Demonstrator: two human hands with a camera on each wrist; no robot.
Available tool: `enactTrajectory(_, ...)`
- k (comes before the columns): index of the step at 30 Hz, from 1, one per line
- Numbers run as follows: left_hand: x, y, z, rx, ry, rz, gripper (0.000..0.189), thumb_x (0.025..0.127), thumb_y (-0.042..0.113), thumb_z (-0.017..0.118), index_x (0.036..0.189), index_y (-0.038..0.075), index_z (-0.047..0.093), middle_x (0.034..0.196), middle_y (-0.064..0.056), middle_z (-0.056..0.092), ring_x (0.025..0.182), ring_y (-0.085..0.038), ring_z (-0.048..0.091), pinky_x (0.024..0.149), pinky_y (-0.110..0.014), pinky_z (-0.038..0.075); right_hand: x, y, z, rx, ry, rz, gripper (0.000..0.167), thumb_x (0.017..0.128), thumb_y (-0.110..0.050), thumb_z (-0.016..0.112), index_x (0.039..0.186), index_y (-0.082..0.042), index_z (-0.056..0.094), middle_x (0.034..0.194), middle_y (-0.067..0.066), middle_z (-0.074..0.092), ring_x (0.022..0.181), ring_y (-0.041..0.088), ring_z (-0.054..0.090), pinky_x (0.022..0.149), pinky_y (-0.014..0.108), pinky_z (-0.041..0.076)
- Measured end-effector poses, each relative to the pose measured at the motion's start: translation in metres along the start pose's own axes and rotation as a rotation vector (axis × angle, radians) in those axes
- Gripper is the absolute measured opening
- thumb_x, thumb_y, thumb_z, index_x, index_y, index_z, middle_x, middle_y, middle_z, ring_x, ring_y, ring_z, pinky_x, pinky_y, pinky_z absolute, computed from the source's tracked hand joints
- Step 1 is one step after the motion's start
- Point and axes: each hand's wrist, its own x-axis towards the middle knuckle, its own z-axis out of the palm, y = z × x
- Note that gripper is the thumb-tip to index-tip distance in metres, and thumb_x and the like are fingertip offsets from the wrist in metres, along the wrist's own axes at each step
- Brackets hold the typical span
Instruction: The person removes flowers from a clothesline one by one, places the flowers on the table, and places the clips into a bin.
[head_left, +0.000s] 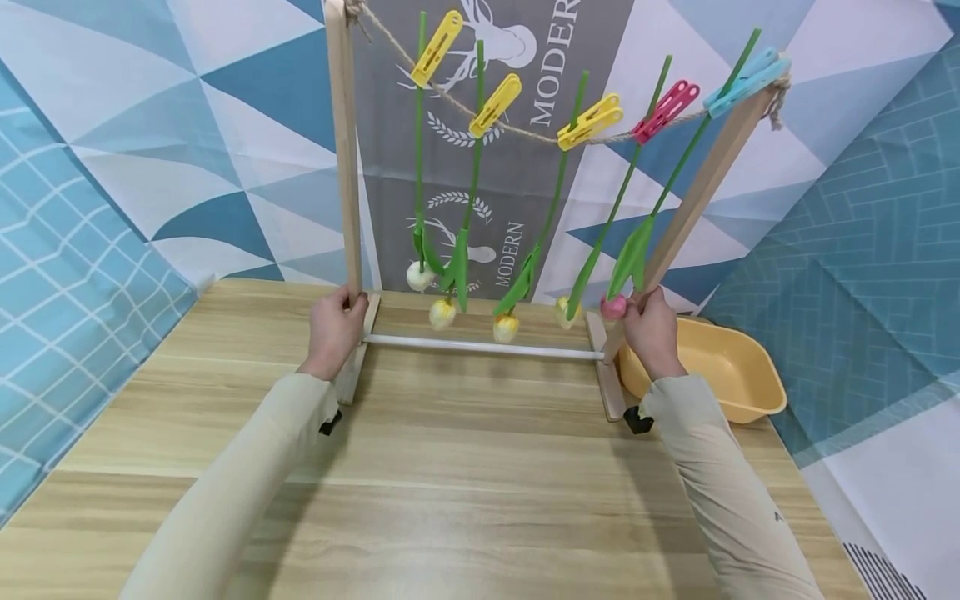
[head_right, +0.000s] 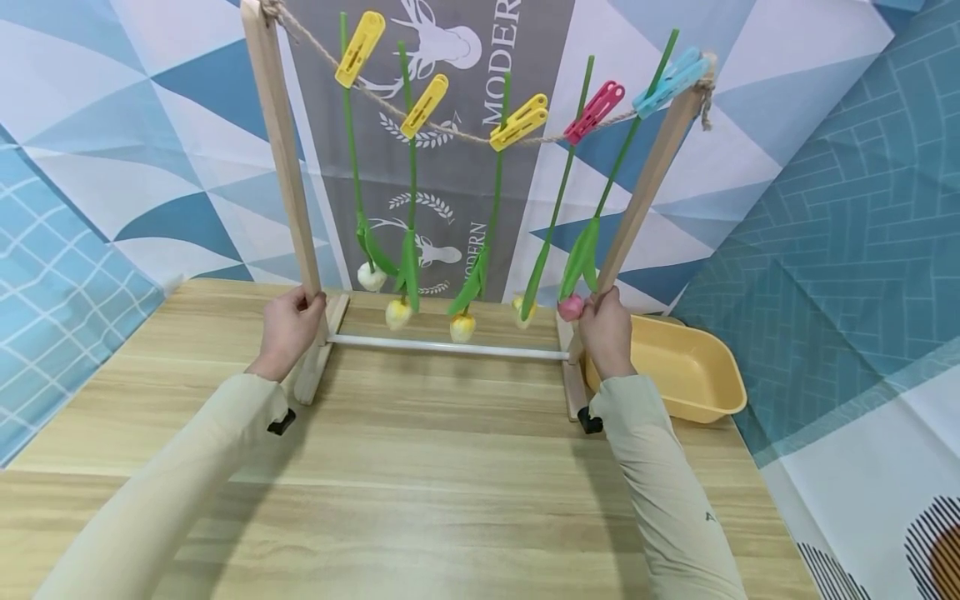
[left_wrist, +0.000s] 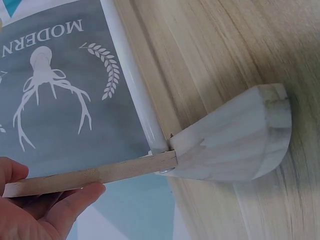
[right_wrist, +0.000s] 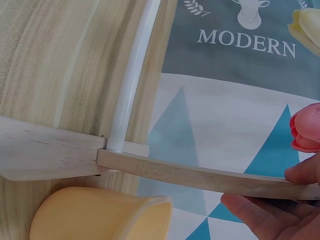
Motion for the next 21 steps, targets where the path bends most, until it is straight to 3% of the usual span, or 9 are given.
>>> enactTrajectory(6, -0.0012, -0.0004, 0.0008, -0.007, 0.011, -0.003, 0.031, 0.096, 0.018, 0.046, 0.073, 0.0, 0.056, 0.095, -0.021, 0.069, 0.073, -0.025, 0.057, 0.064, -0.027, 0.043, 0.0001, 0.0028, 0.001, -0.015, 0.006, -0.003, 0.042, 0.098, -0.021, 0.042, 0.131, 0.005, 0.036, 0.12, 0.028, 0.054, 0.107, 0.039, 0.059, 0.082, 0.048, 0.052)
enactTrajectory(13, -0.0003, 0.0, 0.0015, -0.026, 0.026, -0.01, 0.029, 0.095, 0.018, 0.047, 0.074, -0.001, 0.056, 0.098, -0.022, 0.068, 0.087, -0.03, 0.062, 0.074, -0.036, 0.047, 0.0, 0.0009, -0.0012, -0.034, 0.025, -0.022, 0.04, 0.098, -0.022, 0.041, 0.127, 0.006, 0.039, 0.111, 0.028, 0.057, 0.099, 0.037, 0.061, 0.069, 0.037, 0.05)
enactTrajectory(21, -0.0031, -0.004, 0.0028, -0.082, 0.011, -0.052, 0.028, 0.096, 0.023, 0.049, 0.091, 0.0, 0.063, 0.104, -0.02, 0.068, 0.1, -0.03, 0.063, 0.078, -0.039, 0.049, -0.0014, 0.0049, 0.0003, 0.006, 0.007, 0.008, 0.041, 0.098, -0.023, 0.042, 0.13, 0.004, 0.039, 0.115, 0.027, 0.056, 0.103, 0.037, 0.059, 0.078, 0.042, 0.051)
